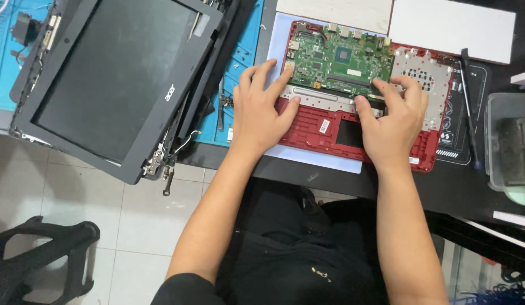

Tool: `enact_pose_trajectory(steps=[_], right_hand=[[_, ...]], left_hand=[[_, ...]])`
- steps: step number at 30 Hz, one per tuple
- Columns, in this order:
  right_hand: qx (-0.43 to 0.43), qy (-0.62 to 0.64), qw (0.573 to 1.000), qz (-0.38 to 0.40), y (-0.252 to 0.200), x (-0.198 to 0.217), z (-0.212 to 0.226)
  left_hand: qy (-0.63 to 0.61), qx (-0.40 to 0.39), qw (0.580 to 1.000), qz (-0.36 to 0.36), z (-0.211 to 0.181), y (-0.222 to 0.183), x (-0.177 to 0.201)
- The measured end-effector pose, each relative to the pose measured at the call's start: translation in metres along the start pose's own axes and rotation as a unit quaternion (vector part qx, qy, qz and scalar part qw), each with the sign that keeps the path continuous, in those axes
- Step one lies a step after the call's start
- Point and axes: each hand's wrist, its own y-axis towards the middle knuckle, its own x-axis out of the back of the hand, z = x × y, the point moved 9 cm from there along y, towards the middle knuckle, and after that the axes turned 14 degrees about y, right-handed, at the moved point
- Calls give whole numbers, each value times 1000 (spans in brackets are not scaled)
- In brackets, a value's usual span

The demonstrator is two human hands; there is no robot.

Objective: The recorder is assembling components of a laptop, including placing a motherboard and hard drive into the chassis.

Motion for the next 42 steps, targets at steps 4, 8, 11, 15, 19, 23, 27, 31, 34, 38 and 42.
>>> enact_pose_trajectory(steps=[4,8,11,15,19,23,27,31,34,38,42], right_hand=[[19,-30,999,28,5,-5,11],[35,-71,993,82,5,-17,18],[34,-75,992,93,6,-19,21],[33,-72,992,95,10,-17,24],[30,-83,988,125,26,-10,31],[48,-137,973,181,51,-20,34],[135,-89,968,192,69,-64,30],[116,-75,962,234,67,-82,30],[102,-78,962,239,66,-83,29],[85,-86,964,237,70,-80,35],[96,-79,969,215,77,-74,40]], left_hand=[[5,-6,1000,4,-2,2,0],[19,-47,999,17,-8,0,-2],[39,-77,996,29,-10,-2,-8],[33,-77,996,41,-11,0,-10],[27,-67,996,52,-9,1,-11],[29,-73,996,46,-8,0,-15],[35,-77,996,33,-7,-2,-15],[33,-68,997,33,-8,0,-10],[29,-65,996,46,-9,0,-9],[39,-77,995,51,-12,1,-12],[39,-69,995,53,-10,2,-13]])
